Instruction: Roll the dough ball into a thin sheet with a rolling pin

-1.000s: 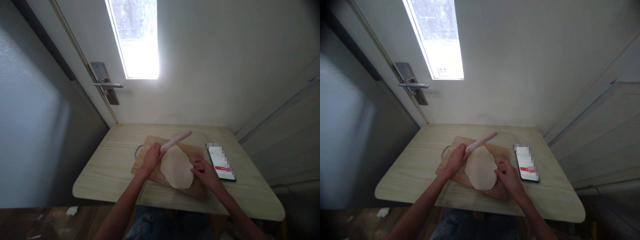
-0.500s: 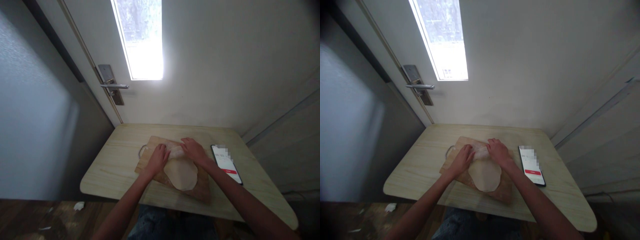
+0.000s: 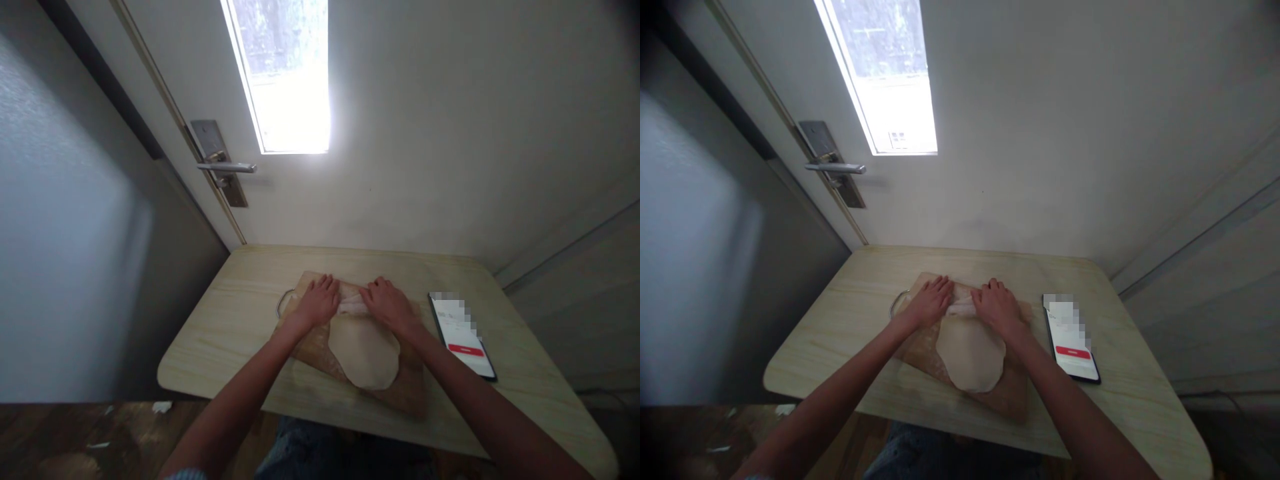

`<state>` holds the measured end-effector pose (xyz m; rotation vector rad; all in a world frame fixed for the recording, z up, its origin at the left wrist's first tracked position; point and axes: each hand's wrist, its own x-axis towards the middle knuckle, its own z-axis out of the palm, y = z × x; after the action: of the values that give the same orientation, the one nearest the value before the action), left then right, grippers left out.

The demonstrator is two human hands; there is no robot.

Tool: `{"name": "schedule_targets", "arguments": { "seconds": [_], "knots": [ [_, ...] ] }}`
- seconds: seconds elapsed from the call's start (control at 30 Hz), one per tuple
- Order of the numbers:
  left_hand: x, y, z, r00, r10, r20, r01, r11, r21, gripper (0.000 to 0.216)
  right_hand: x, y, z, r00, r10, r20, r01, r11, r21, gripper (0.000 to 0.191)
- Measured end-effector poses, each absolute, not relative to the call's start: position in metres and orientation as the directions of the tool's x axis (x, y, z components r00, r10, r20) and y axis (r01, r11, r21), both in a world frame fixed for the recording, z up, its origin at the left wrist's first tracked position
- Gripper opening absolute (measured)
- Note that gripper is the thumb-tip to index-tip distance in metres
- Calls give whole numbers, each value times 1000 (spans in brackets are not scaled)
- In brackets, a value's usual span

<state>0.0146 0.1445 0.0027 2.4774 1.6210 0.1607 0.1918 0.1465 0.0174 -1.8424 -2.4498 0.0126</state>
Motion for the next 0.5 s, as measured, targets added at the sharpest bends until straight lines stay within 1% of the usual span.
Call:
{"name": "schedule_targets", "arguments": {
  "seconds": [0.13,0.2,0.5],
  "knots": [
    [15,148,2,409,912,-19,894,-396,211,42,191,143,15,-296,953,58,952,300,-60,42],
    [16,148,2,416,909,-18,891,-403,208,42,190,142,14,-278,958,63,958,282,-61,41],
    [19,148,3,427,900,90,887,-436,152,38,188,144,13,-243,966,86,968,247,-35,42]
  ]
}}
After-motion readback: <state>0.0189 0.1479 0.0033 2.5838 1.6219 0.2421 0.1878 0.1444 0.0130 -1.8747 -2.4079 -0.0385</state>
